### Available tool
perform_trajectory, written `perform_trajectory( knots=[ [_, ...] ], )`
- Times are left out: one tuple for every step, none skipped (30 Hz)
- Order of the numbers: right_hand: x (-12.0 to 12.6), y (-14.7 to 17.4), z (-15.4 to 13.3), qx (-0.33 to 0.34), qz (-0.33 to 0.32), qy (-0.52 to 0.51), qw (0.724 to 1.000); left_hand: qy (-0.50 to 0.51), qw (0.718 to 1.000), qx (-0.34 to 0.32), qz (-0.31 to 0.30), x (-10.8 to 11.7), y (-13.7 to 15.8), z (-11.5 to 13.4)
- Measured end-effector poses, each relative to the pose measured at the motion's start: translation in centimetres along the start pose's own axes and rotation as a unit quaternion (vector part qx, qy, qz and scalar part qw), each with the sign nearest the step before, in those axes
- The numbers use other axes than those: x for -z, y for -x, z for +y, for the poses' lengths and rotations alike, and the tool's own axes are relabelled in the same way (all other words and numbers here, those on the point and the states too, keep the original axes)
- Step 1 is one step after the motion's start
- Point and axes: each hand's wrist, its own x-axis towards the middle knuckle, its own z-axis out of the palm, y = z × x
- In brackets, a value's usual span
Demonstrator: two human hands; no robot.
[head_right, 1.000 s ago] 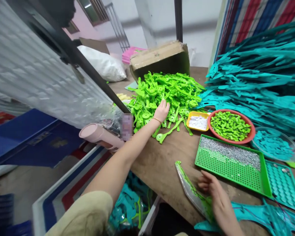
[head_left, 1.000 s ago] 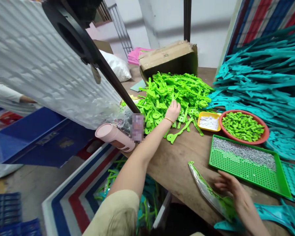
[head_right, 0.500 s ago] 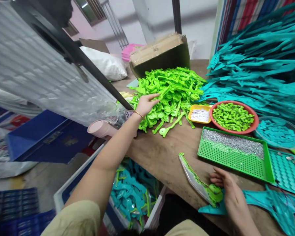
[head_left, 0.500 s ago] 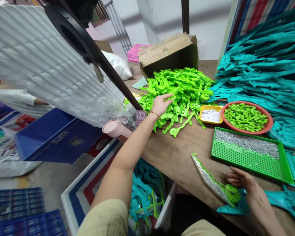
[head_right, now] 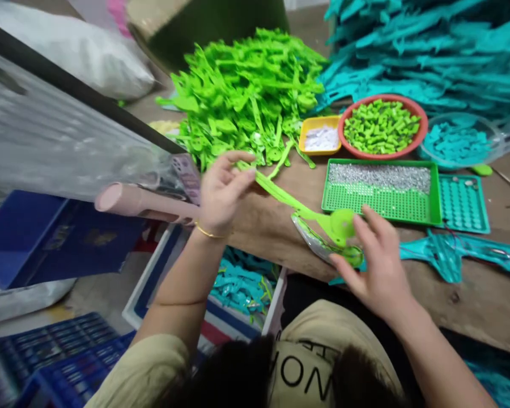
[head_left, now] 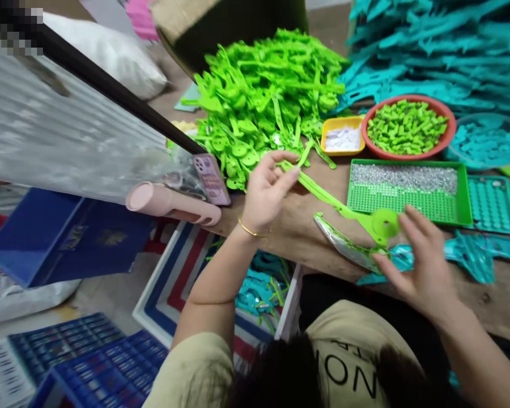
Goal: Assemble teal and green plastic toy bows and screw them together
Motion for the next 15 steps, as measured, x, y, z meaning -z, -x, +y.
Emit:
perform_trajectory(
  knots=[
    [-0.4,-0.1,-0.3,0.035,-0.029,0.013,0.999,0.036,0.997,0.053,-0.038,-1.3,1.0,-0.8],
    [-0.7,0.0,-0.5,0.053,-0.055,0.021,0.997,0.069,0.991,0.097,-0.061,-2.5,1.9,-1.8],
    [-1.0,0.3,-0.4,0.058,-0.073,0.025,0.995,0.095,0.984,0.131,-0.071,-3.3,2.6,-2.9],
    [-1.3,0.7,-0.3,0.054,-0.082,0.029,0.995,0.111,0.979,0.157,-0.072,-4.0,3.1,-4.0],
    [-1.4,1.2,0.0,0.045,-0.087,0.031,0.995,0.116,0.975,0.176,-0.066,-4.4,3.6,-5.1],
    [-1.5,1.6,0.4,0.036,-0.091,0.033,0.995,0.107,0.975,0.185,-0.054,-4.5,4.0,-6.2],
    [-1.5,2.1,0.9,0.030,-0.095,0.035,0.994,0.082,0.978,0.187,-0.033,-4.4,4.4,-7.1],
    [-1.6,2.4,1.4,0.026,-0.101,0.037,0.994,0.043,0.982,0.184,-0.007,-4.2,4.8,-8.0],
    [-1.7,2.8,1.8,0.025,-0.107,0.041,0.993,-0.005,0.983,0.180,0.020,-3.9,5.3,-8.8],
    [-1.9,3.1,2.3,0.027,-0.115,0.046,0.992,-0.052,0.982,0.180,0.037,-3.6,5.8,-9.5],
    [-2.1,3.4,2.7,0.031,-0.123,0.055,0.990,-0.088,0.977,0.188,0.044,-3.3,6.2,-10.1],
    [-2.4,3.6,3.0,0.035,-0.131,0.064,0.989,-0.108,0.972,0.205,0.039,-3.0,6.7,-10.5],
    [-2.7,3.9,3.3,0.039,-0.139,0.074,0.987,-0.112,0.967,0.226,0.025,-2.9,7.0,-10.8],
    [-3.0,4.1,3.5,0.043,-0.144,0.084,0.985,-0.102,0.963,0.248,0.010,-2.9,7.3,-11.0],
    [-3.2,4.3,3.6,0.046,-0.148,0.093,0.984,-0.087,0.960,0.266,0.000,-3.0,7.5,-11.1]
  ],
)
